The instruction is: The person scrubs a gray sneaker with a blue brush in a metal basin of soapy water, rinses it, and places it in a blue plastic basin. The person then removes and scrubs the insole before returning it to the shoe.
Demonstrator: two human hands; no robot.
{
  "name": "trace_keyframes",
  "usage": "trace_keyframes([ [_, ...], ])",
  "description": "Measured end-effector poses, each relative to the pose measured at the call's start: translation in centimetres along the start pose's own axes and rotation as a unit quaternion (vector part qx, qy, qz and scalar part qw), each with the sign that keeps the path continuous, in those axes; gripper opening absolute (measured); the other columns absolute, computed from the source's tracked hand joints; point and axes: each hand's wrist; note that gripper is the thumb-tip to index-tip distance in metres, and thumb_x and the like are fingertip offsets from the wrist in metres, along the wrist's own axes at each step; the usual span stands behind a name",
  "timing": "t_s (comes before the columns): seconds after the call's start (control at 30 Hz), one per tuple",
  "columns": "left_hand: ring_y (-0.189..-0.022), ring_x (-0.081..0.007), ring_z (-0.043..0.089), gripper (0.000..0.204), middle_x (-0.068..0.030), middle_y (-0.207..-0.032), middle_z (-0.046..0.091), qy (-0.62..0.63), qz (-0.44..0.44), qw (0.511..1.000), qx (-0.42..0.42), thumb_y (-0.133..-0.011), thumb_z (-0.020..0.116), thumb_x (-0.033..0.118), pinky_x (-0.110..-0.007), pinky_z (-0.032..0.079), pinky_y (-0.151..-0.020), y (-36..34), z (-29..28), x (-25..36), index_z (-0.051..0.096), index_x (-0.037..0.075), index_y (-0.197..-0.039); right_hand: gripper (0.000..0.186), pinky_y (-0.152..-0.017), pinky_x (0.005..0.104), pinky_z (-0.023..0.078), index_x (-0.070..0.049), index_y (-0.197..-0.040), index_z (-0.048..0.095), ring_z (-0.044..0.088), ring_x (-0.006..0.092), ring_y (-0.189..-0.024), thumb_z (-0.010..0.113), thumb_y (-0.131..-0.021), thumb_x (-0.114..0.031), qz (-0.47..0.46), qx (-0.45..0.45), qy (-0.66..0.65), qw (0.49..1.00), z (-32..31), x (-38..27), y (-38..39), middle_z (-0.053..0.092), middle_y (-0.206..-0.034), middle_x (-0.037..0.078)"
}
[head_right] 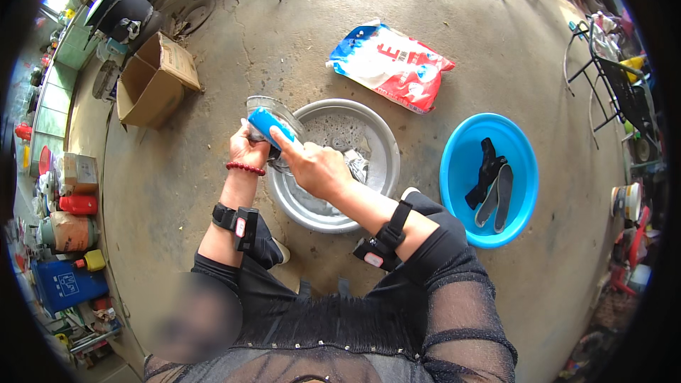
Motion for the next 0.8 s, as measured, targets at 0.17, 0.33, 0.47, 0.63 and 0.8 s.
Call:
trace_keyframes([
  [0.17, -0.108, -0.0258, 0.058, 0.024, -0.0139, -0.113, 0.063, 0.049, -0.058, 0.997, -0.007, -0.098, 0.044, 0.015, -0.042, 0.044, -0.102, -0.1, -0.5, -1.1, 0.056, 0.0, -0.113, 0.05, -0.046, 0.0451, 0.047, -0.025, -0.138, 0.047, 0.06, 0.0327, -0.052, 0.058, -0.09, -0.022, 0.021, 0.17, -0.042, 0.984, 1.1, 0.8, -0.2, 0.058, -0.06, 0.013],
  [0.33, -0.108, -0.0279, 0.058, 0.028, -0.0144, -0.117, 0.061, 0.043, -0.045, 0.998, -0.008, -0.099, 0.046, 0.022, -0.045, 0.043, -0.102, 0.1, -0.7, -1.5, 0.056, 0.001, -0.115, 0.051, -0.049, 0.0465, 0.049, -0.023, -0.138, 0.047, 0.061, 0.0332, -0.053, 0.059, -0.089, -0.02, 0.004, 0.037, -0.044, 0.998, 1.2, 0.6, -0.3, 0.059, -0.061, 0.014],
  [0.47, -0.107, -0.0273, 0.059, 0.028, -0.0145, -0.114, 0.062, 0.031, -0.053, 0.998, -0.018, -0.099, 0.046, 0.021, -0.044, 0.043, -0.101, 0.4, -0.5, -1.2, 0.056, 0.0, -0.114, 0.049, -0.05, 0.0455, 0.048, -0.02, -0.139, 0.045, 0.061, 0.0345, -0.057, 0.056, -0.091, -0.02, 0.054, 0.175, -0.04, 0.982, 0.7, 0.6, -0.1, 0.062, -0.064, 0.016],
  [0.63, -0.107, -0.0286, 0.059, 0.032, -0.0157, -0.114, 0.063, 0.058, -0.049, 0.997, -0.017, -0.101, 0.041, 0.023, -0.044, 0.042, -0.103, 0.3, -0.1, -0.3, 0.057, -0.002, -0.114, 0.054, -0.053, 0.0469, 0.049, -0.021, -0.141, 0.043, 0.061, 0.0355, -0.057, 0.059, -0.089, -0.018, 0.024, 0.03, -0.066, 0.997, 1.0, 0.9, 0.6, 0.059, -0.064, 0.017],
  [0.8, -0.111, -0.0284, 0.058, 0.036, -0.0161, -0.119, 0.061, 0.052, -0.044, 0.997, -0.036, -0.102, 0.039, 0.026, -0.045, 0.04, -0.105, 0.5, 0.2, -0.4, 0.056, -0.002, -0.117, 0.051, -0.054, 0.046, 0.047, -0.015, -0.14, 0.043, 0.06, 0.0371, -0.06, 0.056, -0.091, -0.014, 0.035, 0.186, -0.099, 0.977, 1.4, 1.8, 0.5, 0.059, -0.067, 0.02],
])
Point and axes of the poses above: each hand's wrist, its own y-axis away from the middle knuckle, its own z-axis out of the palm, x = y × z
